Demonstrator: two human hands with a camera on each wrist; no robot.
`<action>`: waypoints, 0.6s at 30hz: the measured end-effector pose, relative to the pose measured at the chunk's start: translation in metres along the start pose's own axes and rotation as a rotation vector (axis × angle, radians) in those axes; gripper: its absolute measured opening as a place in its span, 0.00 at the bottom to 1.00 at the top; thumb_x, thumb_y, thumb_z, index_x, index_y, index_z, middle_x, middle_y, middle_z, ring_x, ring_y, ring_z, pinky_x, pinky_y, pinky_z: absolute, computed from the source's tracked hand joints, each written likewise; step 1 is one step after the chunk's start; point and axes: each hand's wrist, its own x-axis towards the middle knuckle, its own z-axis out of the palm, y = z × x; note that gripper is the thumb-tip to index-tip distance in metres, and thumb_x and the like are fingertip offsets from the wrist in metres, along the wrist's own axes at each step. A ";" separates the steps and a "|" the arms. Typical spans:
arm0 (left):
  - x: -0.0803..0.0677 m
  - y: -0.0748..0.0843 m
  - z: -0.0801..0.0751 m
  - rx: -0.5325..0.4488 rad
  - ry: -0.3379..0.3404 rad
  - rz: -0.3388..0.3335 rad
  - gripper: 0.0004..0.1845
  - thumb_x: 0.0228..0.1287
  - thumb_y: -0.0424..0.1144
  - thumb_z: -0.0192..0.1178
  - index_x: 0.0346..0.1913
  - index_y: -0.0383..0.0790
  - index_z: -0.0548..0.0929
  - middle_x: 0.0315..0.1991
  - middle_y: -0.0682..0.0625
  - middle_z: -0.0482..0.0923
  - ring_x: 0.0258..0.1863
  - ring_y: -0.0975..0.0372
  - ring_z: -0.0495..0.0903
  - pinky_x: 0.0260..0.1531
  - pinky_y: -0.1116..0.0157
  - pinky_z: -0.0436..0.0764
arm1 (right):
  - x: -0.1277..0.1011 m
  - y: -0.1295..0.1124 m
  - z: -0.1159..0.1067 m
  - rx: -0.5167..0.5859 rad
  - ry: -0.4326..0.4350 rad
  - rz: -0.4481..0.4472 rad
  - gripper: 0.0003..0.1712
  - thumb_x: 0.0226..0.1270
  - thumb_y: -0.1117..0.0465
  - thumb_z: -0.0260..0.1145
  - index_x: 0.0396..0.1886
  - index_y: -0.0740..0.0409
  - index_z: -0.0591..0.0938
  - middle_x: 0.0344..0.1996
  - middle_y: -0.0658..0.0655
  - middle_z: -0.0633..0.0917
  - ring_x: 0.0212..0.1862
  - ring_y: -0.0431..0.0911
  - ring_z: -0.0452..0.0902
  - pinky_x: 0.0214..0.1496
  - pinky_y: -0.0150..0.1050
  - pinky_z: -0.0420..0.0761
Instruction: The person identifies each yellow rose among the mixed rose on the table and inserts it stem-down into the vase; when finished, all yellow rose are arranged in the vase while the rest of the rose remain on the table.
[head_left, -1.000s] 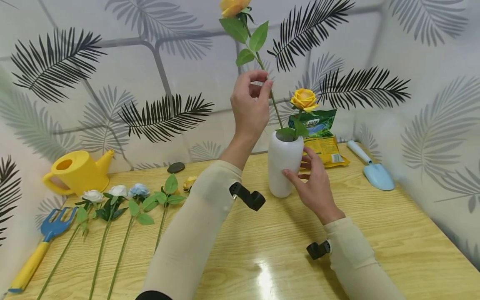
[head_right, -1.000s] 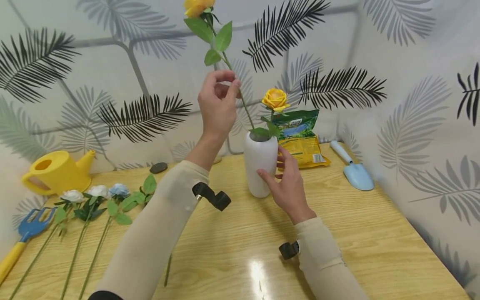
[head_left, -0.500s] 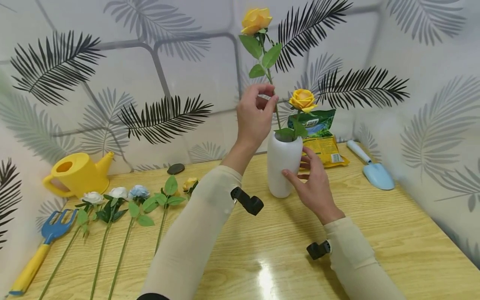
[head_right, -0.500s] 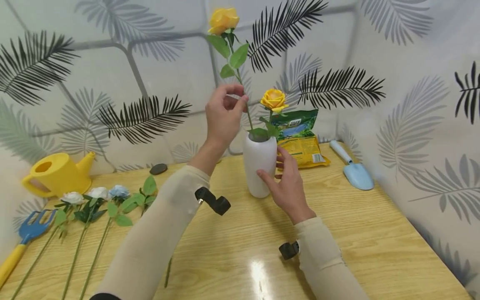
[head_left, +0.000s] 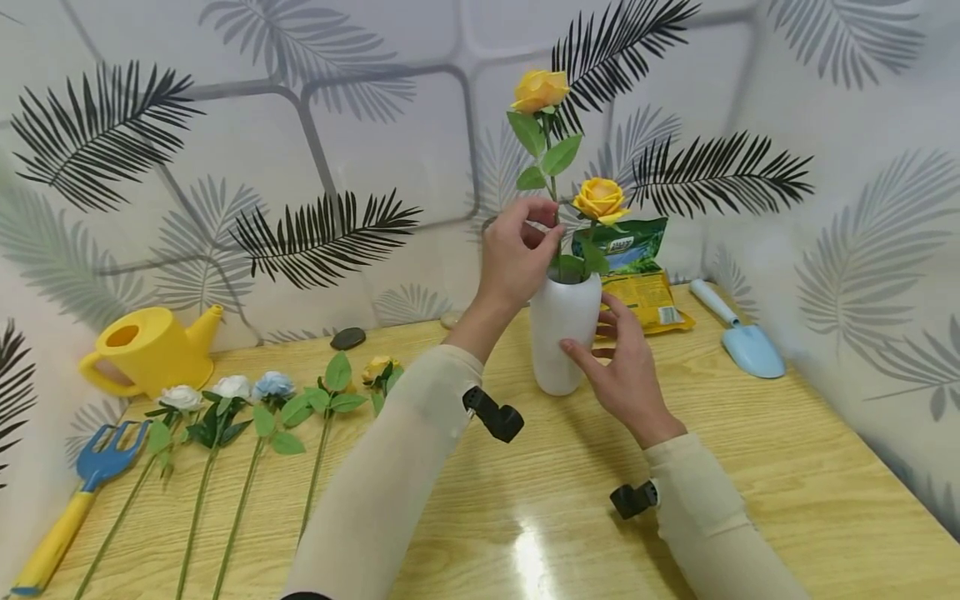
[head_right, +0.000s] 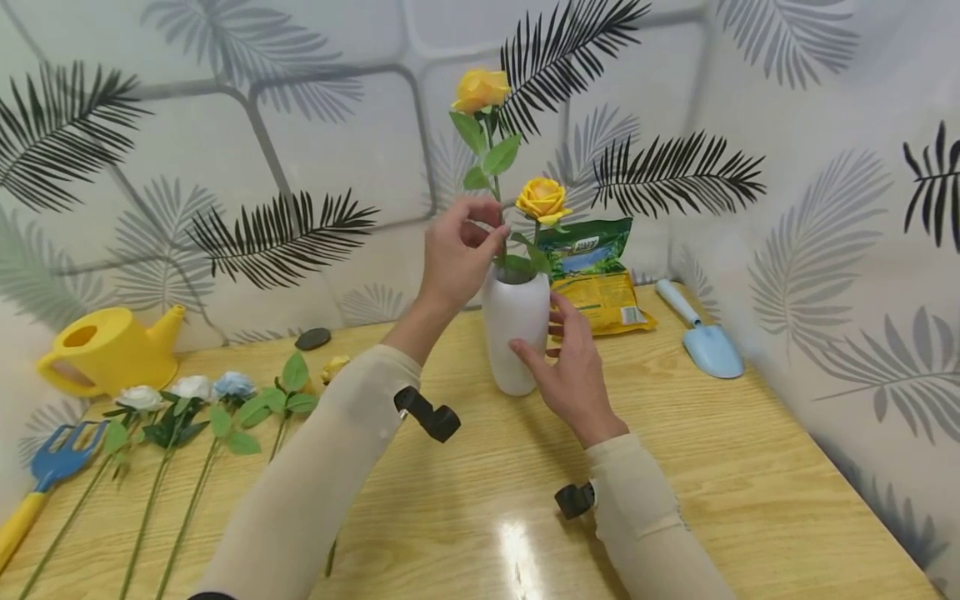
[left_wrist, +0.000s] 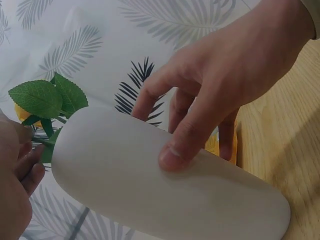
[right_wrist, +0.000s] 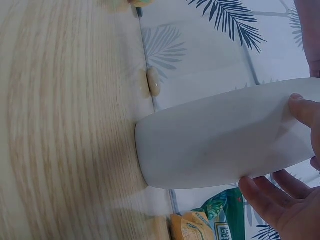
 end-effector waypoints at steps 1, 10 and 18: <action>-0.001 -0.001 0.000 0.003 -0.001 0.007 0.10 0.66 0.29 0.66 0.49 0.30 0.82 0.40 0.39 0.84 0.31 0.54 0.86 0.34 0.72 0.83 | 0.000 0.000 0.000 0.000 0.000 -0.002 0.48 0.68 0.53 0.71 0.79 0.58 0.55 0.64 0.68 0.72 0.60 0.62 0.77 0.54 0.58 0.84; -0.002 -0.006 0.004 0.004 0.010 0.039 0.09 0.64 0.27 0.66 0.46 0.29 0.82 0.38 0.38 0.85 0.33 0.53 0.86 0.36 0.73 0.83 | -0.001 0.000 0.000 0.002 0.003 0.007 0.48 0.68 0.54 0.71 0.78 0.59 0.56 0.64 0.68 0.73 0.60 0.62 0.77 0.54 0.58 0.84; -0.003 -0.005 0.007 -0.052 0.028 -0.031 0.09 0.66 0.27 0.65 0.47 0.27 0.82 0.40 0.37 0.86 0.36 0.52 0.88 0.40 0.72 0.85 | 0.000 0.000 0.000 -0.001 0.005 -0.008 0.48 0.68 0.54 0.71 0.79 0.58 0.56 0.64 0.68 0.73 0.60 0.62 0.77 0.54 0.58 0.84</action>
